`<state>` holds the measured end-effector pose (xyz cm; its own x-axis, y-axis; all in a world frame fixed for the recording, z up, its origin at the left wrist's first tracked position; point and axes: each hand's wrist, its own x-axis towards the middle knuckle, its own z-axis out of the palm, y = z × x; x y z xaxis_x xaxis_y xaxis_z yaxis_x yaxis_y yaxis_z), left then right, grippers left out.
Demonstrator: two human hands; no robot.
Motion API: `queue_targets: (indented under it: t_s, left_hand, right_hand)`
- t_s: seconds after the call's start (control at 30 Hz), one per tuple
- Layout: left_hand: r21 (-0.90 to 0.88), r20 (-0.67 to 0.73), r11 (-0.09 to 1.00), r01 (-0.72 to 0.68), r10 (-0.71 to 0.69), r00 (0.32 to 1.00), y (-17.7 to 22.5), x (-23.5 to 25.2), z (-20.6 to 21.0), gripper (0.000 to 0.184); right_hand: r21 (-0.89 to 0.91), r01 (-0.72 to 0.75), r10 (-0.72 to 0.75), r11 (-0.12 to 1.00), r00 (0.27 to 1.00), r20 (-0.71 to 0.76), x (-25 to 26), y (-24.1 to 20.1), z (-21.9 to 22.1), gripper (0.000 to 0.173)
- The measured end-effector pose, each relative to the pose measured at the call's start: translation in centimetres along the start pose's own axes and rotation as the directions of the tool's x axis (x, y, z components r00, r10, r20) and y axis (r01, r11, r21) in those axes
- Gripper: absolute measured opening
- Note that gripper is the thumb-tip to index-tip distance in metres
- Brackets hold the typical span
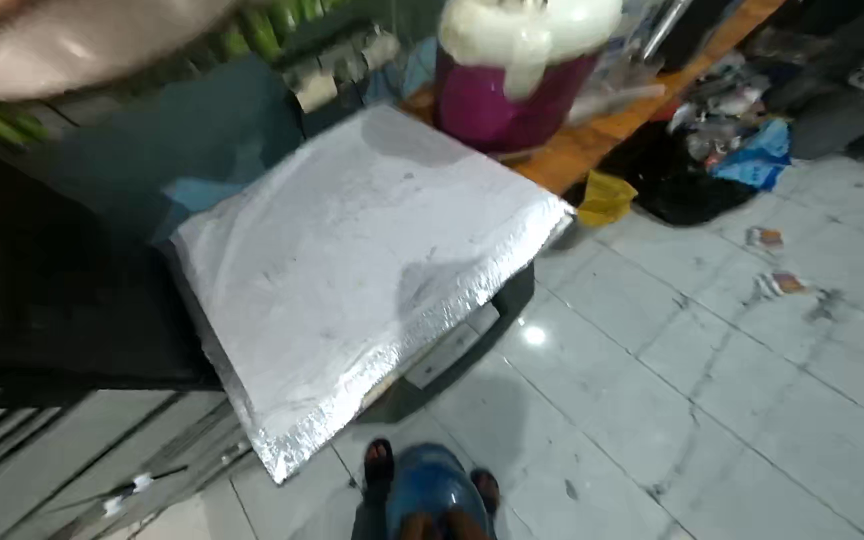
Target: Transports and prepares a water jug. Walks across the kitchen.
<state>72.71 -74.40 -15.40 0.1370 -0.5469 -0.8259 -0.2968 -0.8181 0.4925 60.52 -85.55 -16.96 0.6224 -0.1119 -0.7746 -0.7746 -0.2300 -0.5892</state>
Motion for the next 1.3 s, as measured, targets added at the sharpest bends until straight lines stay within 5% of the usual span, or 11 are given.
queue_targets:
  t_s: [0.07,0.2,0.33,0.7,0.87,1.03,1.2,1.3]
  left_hand:
    - [-0.057,0.001,0.998,-0.039,0.039,0.999,-2.6,2.0,1.4,0.043]
    - [-0.05,0.075,0.999,-0.002,0.005,0.997,-1.1,2.1,1.5,0.039]
    - [0.055,0.108,0.997,0.055,-0.061,0.992,0.1,3.0,1.6,0.045]
    - [-0.149,0.045,0.953,0.265,-0.261,0.964,-1.4,3.7,2.0,0.049]
    - [-0.158,-0.034,0.977,0.141,-0.148,0.988,-2.5,2.9,2.2,0.033]
    - [-0.154,-0.07,0.988,-0.029,0.019,0.997,-3.8,3.1,2.7,0.028]
    - [-0.185,-0.039,0.98,-0.068,0.062,0.997,-3.7,3.2,2.3,0.024]
    - [-0.107,0.004,0.994,-0.029,0.03,1.0,-2.6,3.6,1.9,0.025]
  right_hand:
    - [0.138,-0.032,0.042,0.99,0.997,-0.07,0.0,2.1,1.7,0.042]
    - [0.328,-0.092,0.159,0.94,0.97,-0.182,-1.5,2.6,3.1,0.046]
    - [0.183,-0.104,0.131,0.978,0.981,-0.142,-0.7,2.2,2.1,0.043]
    - [-0.096,-0.131,0.138,0.987,0.988,0.073,2.6,1.5,0.9,0.04]
    - [-0.263,-0.075,0.14,0.962,0.961,0.24,4.6,0.9,0.0,0.045]
    - [-0.015,0.166,-0.155,0.986,0.947,0.28,5.7,4.7,-0.9,0.035]
    - [0.303,0.043,-0.073,0.952,0.993,0.087,3.7,7.1,-0.9,0.026]
    - [0.248,-0.008,-0.008,0.969,0.998,0.065,3.8,6.8,-0.2,0.024]
